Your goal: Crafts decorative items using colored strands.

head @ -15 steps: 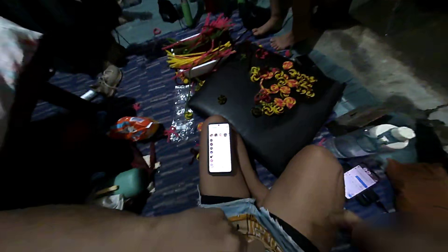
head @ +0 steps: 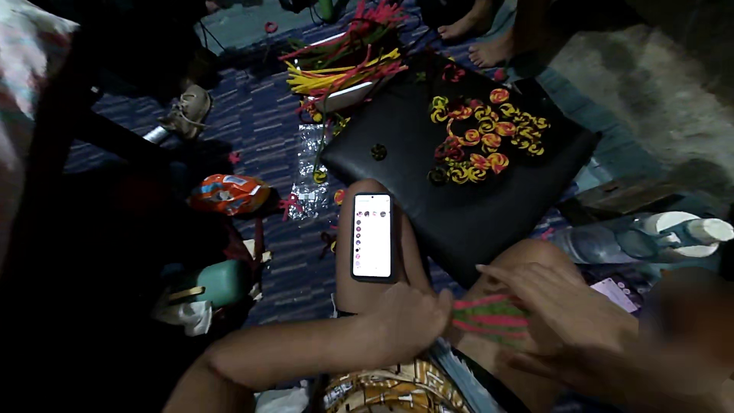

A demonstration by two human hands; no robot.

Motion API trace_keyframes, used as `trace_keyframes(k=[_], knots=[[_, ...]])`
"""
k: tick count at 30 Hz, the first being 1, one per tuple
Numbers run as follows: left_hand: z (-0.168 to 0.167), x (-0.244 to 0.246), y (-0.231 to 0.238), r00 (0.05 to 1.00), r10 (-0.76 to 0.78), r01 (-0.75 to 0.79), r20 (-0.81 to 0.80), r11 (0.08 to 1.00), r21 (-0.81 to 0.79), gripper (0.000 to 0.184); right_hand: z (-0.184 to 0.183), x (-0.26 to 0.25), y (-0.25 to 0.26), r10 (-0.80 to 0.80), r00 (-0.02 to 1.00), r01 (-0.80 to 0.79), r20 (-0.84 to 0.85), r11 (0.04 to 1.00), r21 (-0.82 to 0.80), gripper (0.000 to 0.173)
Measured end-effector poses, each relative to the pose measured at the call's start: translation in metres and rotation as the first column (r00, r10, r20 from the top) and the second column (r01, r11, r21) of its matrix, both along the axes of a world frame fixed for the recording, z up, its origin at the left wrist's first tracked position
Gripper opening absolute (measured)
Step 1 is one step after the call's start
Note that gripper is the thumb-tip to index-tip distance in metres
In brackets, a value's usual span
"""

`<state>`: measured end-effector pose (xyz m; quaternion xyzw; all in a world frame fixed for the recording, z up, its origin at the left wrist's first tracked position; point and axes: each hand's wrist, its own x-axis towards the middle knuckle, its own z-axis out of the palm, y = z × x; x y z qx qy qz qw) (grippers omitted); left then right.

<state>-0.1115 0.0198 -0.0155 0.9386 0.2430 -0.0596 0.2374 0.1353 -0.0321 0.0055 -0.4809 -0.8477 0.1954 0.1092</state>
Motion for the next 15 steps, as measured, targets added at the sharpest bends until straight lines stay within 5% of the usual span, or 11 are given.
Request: trace_keyframes(k=[2, 4, 6, 8, 10, 15], knots=[[-0.001, 0.026, 0.012, 0.994, 0.109, -0.112, -0.033, 0.989, -0.101, 0.026, -0.016, 0.0, 0.012, -0.017, 0.999, 0.026, 0.049, 0.981, -0.191, 0.097], [-0.013, 0.049, 0.027, 0.977, 0.208, -0.211, -0.036, 0.972, -0.104, 0.027, -0.03, 0.006, 0.031, -0.086, 0.992, 0.112, 0.097, 0.949, -0.296, 0.075], [-0.03, 0.072, 0.043, 0.96, 0.274, -0.278, -0.055, 0.956, -0.095, 0.03, -0.052, 0.021, 0.05, -0.152, 0.975, 0.189, 0.164, 0.953, -0.235, 0.04], [-0.047, 0.091, 0.058, 0.946, 0.319, -0.323, -0.061, 0.941, -0.1, 0.034, -0.071, 0.036, 0.065, -0.188, 0.967, 0.217, 0.173, 0.961, -0.17, 0.032], [-0.06, 0.103, 0.068, 0.928, 0.37, -0.372, -0.04, 0.92, -0.122, 0.041, -0.087, 0.047, 0.077, -0.226, 0.964, 0.241, 0.142, 0.965, -0.101, 0.036], [-0.086, 0.099, 0.06, 0.826, 0.547, -0.493, 0.136, 0.818, -0.296, 0.097, -0.117, 0.069, 0.08, -0.413, 0.909, 0.401, 0.047, 0.901, 0.165, 0.066]])
